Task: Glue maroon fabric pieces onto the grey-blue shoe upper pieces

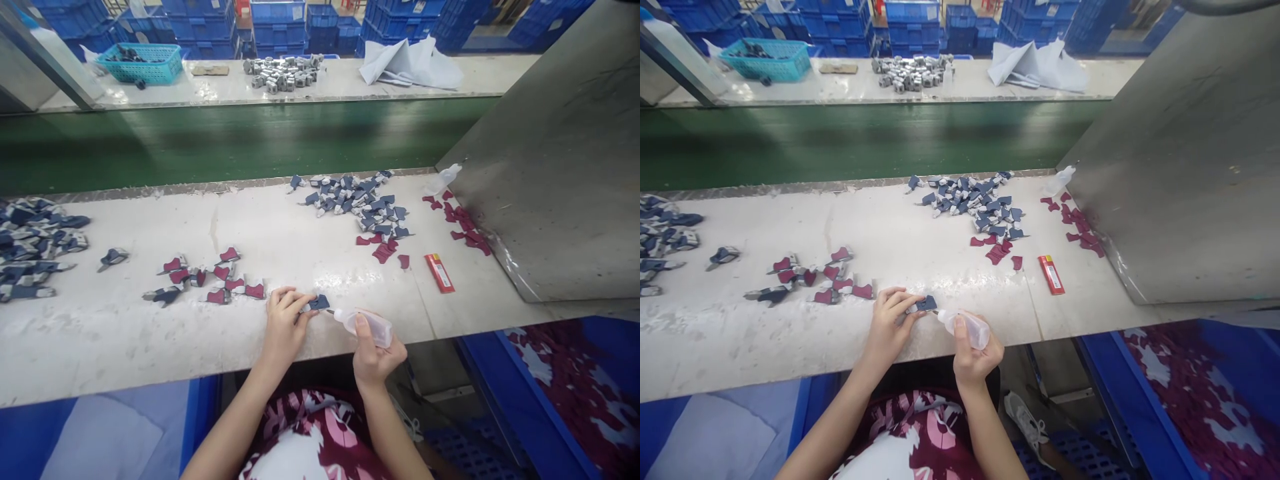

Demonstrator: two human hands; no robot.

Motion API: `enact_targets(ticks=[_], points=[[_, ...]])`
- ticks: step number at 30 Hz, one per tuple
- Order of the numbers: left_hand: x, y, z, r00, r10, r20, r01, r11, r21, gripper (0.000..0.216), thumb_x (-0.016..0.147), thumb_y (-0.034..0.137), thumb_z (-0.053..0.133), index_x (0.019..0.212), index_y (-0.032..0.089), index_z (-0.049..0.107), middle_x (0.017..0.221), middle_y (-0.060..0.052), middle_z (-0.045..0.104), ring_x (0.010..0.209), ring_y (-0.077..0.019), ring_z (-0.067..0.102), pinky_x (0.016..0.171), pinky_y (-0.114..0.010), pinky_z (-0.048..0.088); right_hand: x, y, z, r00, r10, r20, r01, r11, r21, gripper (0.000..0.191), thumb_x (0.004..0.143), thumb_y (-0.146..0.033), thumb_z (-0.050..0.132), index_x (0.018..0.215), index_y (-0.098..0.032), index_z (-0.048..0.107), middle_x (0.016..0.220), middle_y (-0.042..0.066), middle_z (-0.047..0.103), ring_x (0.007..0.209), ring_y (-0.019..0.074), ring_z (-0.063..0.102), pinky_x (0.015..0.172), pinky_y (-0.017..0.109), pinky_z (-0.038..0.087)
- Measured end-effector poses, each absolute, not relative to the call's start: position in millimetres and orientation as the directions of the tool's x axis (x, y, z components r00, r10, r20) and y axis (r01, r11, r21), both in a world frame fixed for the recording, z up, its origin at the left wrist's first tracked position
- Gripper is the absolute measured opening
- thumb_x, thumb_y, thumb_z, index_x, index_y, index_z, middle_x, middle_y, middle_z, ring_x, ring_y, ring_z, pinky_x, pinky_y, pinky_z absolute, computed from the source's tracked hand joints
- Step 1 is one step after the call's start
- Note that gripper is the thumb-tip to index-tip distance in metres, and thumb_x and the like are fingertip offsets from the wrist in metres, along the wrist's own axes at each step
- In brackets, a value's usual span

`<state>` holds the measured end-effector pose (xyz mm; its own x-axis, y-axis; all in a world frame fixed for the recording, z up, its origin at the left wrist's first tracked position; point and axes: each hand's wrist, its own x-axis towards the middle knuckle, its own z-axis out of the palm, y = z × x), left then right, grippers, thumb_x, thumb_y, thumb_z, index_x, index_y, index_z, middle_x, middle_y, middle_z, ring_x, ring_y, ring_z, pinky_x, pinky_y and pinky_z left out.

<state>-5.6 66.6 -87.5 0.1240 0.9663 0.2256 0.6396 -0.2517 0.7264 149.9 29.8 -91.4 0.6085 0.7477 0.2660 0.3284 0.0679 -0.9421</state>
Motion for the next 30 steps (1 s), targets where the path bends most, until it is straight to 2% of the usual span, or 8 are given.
enact_targets(ticks=[7,11,14,17,21,24,27,30], points=[[-6.6,66.9,-87.7,0.122,0.967,0.226,0.636,-0.251,0.730,0.021,0.089,0.017,0.069,0.107,0.025,0.075,0.094,-0.004,0.075,0.107,-0.0288,0.054,0.095,-0.047,0.047,146.7,29.1,-98.5,0.716,0.655,0.242,0.266,0.064,-0.962,0.023,0.084,-0.037,0.072,0.077,-0.015,0.071,0.066,0.005,0.069,0.059,0.0212,0.066,0.057,0.032,0.052],[-7.3,67.6,-88.7,0.129,0.959,0.254,0.635,-0.276,0.722,0.020,0.089,0.018,0.068,0.107,0.024,0.075,0.093,-0.005,0.075,0.106,-0.0289,0.056,0.094,-0.047,0.048,150.7,33.3,-98.9,0.753,0.635,0.169,0.117,0.124,-0.985,0.025,0.081,-0.039,0.073,0.084,-0.015,0.068,0.075,0.007,0.070,0.066,0.0217,0.067,0.059,0.033,0.054],[-7.8,68.5,-90.0,0.129,0.949,0.288,0.635,-0.302,0.711,0.019,0.089,0.018,0.068,0.106,0.023,0.074,0.094,-0.005,0.076,0.104,-0.0289,0.056,0.092,-0.048,0.049,158.4,43.2,-90.7,0.723,0.684,0.101,-0.028,0.175,-0.984,0.027,0.078,-0.038,0.076,0.089,-0.018,0.061,0.077,0.003,0.068,0.071,0.0206,0.069,0.066,0.034,0.056],[-8.4,69.6,-92.3,0.126,0.934,0.334,0.627,-0.336,0.703,0.018,0.089,0.018,0.067,0.105,0.023,0.074,0.093,-0.004,0.076,0.103,-0.0287,0.056,0.090,-0.047,0.050,164.2,59.8,-77.8,0.587,0.806,0.078,-0.095,0.164,-0.982,0.037,0.073,-0.033,0.081,0.096,-0.023,0.052,0.091,0.004,0.073,0.090,0.0236,0.072,0.084,0.040,0.057],[-9.3,71.3,-96.3,0.122,0.916,0.382,0.615,-0.372,0.695,0.017,0.091,0.022,0.065,0.105,0.023,0.074,0.092,-0.005,0.076,0.101,-0.0289,0.057,0.089,-0.048,0.051,161.9,87.8,-70.2,0.469,0.877,0.102,0.057,0.085,-0.995,0.049,0.072,-0.034,0.082,0.114,-0.022,0.059,0.117,0.012,0.073,0.108,0.0261,0.069,0.098,0.045,0.052],[-10.2,72.2,-98.3,0.113,0.917,0.384,0.619,-0.367,0.694,0.018,0.091,0.024,0.062,0.104,0.025,0.075,0.091,-0.005,0.076,0.100,-0.0292,0.058,0.089,-0.049,0.051,158.7,102.7,-76.2,0.372,0.923,0.100,0.197,0.027,-0.980,0.043,0.075,-0.035,0.079,0.114,-0.022,0.068,0.119,0.010,0.073,0.105,0.0246,0.070,0.095,0.041,0.055],[-11.3,72.9,-99.5,0.123,0.913,0.389,0.611,-0.379,0.696,0.019,0.091,0.024,0.062,0.104,0.025,0.075,0.092,-0.005,0.076,0.099,-0.0295,0.058,0.088,-0.050,0.051,169.3,106.3,-83.4,0.267,0.961,0.076,0.281,-0.002,-0.960,0.056,0.072,-0.035,0.080,0.126,-0.024,0.066,0.120,0.009,0.073,0.101,0.0235,0.070,0.089,0.039,0.058],[-12.0,73.2,-100.4,0.127,0.910,0.394,0.612,-0.385,0.691,0.018,0.091,0.024,0.062,0.103,0.026,0.075,0.093,-0.005,0.077,0.100,-0.0298,0.058,0.088,-0.050,0.051,202.6,105.8,-84.3,0.193,0.964,0.181,0.461,0.074,-0.885,0.055,0.077,-0.038,0.078,0.129,-0.026,0.066,0.125,0.009,0.070,0.109,0.0264,0.065,0.089,0.041,0.056]])
